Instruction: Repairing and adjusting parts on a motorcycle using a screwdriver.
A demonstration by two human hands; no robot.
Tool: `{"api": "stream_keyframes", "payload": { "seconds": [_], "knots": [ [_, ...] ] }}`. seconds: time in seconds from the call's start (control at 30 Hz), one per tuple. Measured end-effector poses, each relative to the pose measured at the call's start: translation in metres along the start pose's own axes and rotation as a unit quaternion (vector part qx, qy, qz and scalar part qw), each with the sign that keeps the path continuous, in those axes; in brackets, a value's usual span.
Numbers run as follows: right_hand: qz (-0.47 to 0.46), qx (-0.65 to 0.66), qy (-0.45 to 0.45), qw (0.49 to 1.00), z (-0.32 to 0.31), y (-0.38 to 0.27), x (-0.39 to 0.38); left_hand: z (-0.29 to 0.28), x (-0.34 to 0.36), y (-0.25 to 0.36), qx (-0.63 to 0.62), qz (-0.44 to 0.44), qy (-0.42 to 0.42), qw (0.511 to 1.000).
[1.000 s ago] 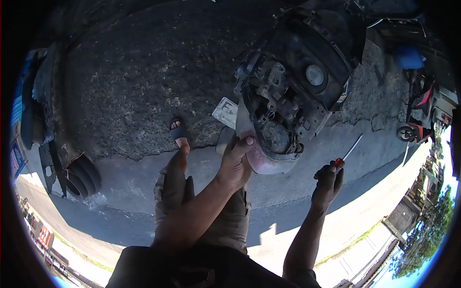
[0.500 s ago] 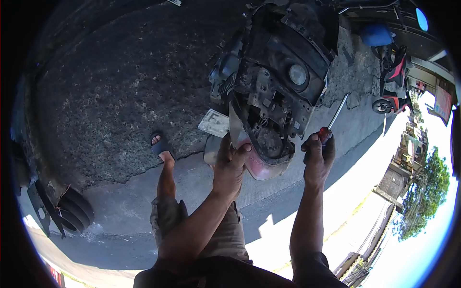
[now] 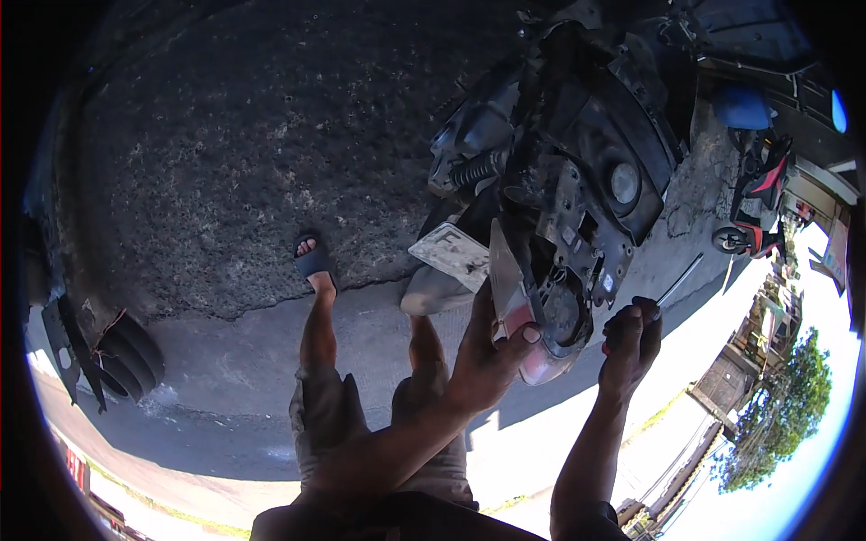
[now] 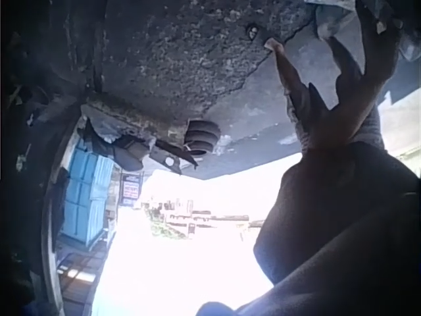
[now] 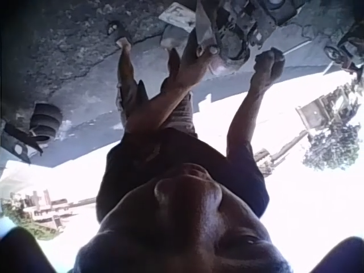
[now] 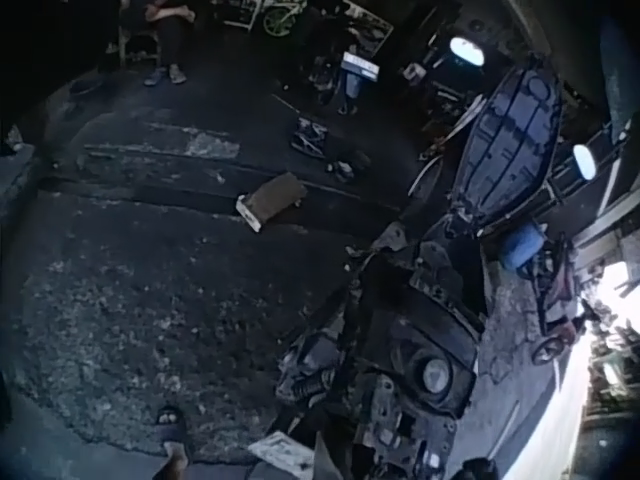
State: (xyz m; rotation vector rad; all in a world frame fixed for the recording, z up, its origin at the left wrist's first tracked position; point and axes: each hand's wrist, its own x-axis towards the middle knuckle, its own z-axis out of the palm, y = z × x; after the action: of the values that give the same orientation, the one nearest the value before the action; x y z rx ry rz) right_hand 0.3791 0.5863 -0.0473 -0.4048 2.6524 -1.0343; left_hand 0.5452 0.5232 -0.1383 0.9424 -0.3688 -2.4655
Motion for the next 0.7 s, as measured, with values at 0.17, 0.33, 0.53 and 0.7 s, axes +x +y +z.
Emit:
{"api": "stream_keyframes", "payload": {
  "seconds": [0.17,0.33,0.53,0.7],
  "knots": [
    [-0.110,0.000,-0.042,0.993,0.043,-0.036,0.063,-0.049,-0.027,-0.020,-0.013,-0.058,-0.066,0.996],
    [0.015,0.151,-0.211,0.966,0.068,-0.061,0.109,-0.193,-0.042,-0.057,0.148,-0.132,0.052,0.979],
    [-0.043,0.049,0.012,0.998,0.122,-0.072,0.087,-0.443,-0.122,-0.063,0.092,-0.085,0.398,0.909],
    [-0.206,-0.209,-0.065,0.954,0.058,-0.059,0.148,-0.510,-0.182,-0.045,0.168,-0.054,0.505,0.845]
  ]
}}
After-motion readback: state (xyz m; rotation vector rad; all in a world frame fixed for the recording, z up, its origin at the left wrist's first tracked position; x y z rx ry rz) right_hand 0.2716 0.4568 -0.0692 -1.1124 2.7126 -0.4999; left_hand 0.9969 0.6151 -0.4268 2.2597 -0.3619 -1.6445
